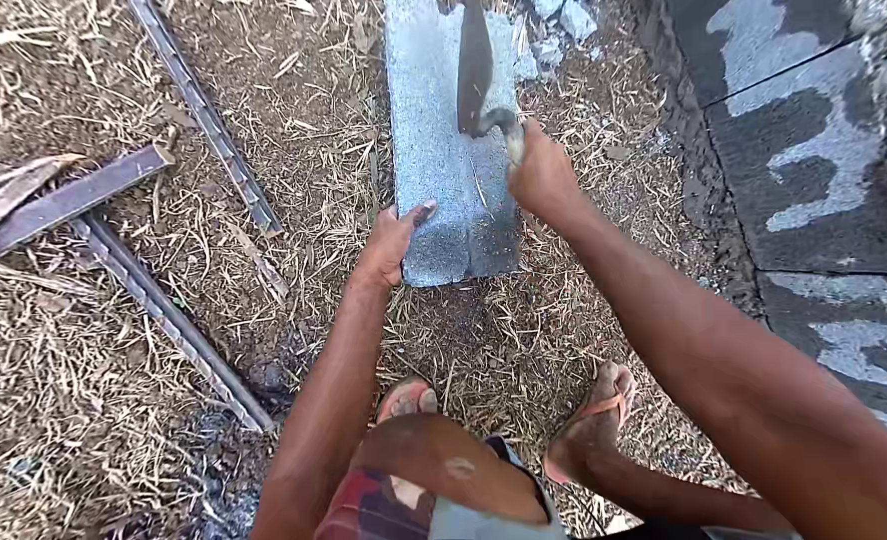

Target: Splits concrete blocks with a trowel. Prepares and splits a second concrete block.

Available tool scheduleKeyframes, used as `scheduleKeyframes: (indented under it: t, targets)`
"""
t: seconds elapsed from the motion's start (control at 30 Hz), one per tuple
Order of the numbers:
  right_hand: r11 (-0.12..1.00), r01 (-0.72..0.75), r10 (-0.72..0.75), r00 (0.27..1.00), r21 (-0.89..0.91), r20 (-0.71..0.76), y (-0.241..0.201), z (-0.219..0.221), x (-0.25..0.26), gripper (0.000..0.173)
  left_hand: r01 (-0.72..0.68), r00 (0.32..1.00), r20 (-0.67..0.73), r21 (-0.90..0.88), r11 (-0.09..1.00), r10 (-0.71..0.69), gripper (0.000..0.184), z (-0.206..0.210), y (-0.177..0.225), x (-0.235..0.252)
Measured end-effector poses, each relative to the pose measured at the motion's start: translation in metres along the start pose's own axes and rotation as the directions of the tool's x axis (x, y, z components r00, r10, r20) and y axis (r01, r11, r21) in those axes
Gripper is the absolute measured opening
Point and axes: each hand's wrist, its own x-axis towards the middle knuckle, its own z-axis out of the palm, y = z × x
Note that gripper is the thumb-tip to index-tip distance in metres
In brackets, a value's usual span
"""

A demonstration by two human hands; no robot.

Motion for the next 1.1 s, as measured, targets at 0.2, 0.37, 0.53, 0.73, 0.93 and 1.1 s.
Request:
scheduleKeyframes:
  t: [0.2,0.37,0.53,0.73,0.93,1.1]
  targets:
    - [0.999,-0.052,0.053,0.987,-0.013,0.153,0.048,0.040,-0.112,0.053,0.004,1.000,-0.011,-0.010,1.000,-0.004,0.040,0.003,0.004,-0.002]
    - [1.000,-0.008,0.009,1.000,-0.030,0.024,0.022,0.013,-0.031,0.050,0.002,1.000,-0.027,0.016,1.000,-0.001,0.043,0.003,0.001,-0.003]
    - [0.997,0.026,-0.021,0.997,0.070,-0.075,-0.002,0.009,0.001,0.054,0.030,1.000,-0.005,-0.010,1.000,-0.030,0.041,0.003,0.006,-0.003]
    - [0.996,-0.088,0.087,0.989,0.004,0.117,0.041,0.036,-0.086,0.054,0.011,1.000,-0.016,0.014,1.000,-0.011,0.041,0.004,0.006,-0.008]
    - [0.995,-0.044,0.047,0.998,0.093,-0.031,-0.001,-0.001,0.017,0.056,0.002,1.000,-0.008,-0.018,1.000,-0.002,0.042,0.002,0.003,-0.001]
    - [0.993,-0.077,0.068,0.992,0.087,0.104,0.048,0.058,-0.117,0.053,0.009,1.000,-0.013,-0.015,1.000,-0.009,0.041,0.002,0.002,-0.001]
